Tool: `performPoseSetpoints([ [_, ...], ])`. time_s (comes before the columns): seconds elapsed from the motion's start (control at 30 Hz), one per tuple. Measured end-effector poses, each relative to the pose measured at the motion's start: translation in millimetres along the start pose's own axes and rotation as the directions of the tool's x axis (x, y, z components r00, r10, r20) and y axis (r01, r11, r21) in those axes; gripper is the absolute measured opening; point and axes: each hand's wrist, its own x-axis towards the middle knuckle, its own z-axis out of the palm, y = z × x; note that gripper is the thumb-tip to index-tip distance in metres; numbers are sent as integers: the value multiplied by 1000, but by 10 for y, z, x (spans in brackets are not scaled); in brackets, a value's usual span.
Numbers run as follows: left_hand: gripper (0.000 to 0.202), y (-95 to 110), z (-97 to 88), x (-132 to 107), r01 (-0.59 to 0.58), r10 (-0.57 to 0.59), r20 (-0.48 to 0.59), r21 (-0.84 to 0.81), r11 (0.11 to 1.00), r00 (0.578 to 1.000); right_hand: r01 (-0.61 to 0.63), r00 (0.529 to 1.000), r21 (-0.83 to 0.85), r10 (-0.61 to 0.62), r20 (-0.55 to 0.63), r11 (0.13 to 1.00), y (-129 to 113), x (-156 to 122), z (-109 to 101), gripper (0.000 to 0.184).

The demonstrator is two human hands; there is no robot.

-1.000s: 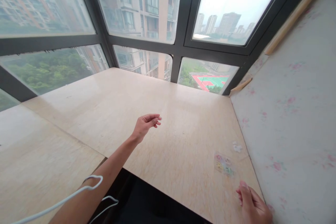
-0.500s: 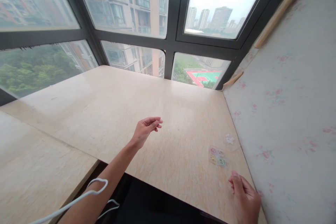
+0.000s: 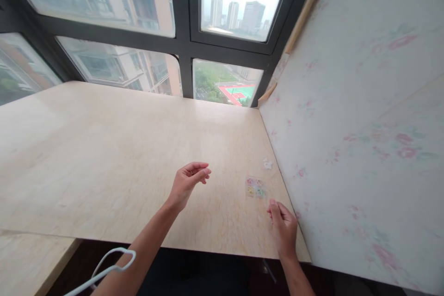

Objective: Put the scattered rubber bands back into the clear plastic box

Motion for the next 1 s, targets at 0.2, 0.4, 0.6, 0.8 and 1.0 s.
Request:
performPoseSetpoints([
  [0.2, 29, -141, 403, -21, 86, -86, 132, 11, 996, 988, 25, 1000, 25, -25, 9, 999, -11, -3, 15, 44],
  [0.4, 32, -230, 712, -25, 131, -138, 208, 49, 990, 968, 9, 1000, 47, -11, 28, 999, 2, -1, 20, 43],
  [0.6, 27, -352, 950, -26, 42, -97, 283, 193, 980, 954, 59, 998, 34, -60, 14, 998, -42, 2, 20, 43],
  [0.8, 11, -451, 1158, 5, -188, 39, 315, 458, 869, 948, 55, 998, 56, -57, 36, 997, -66, -12, 11, 42],
  [1.0, 15, -566, 1270, 25, -329, 104, 398, 553, 765, 911, 58, 997, 60, -61, 41, 997, -78, -2, 9, 42],
])
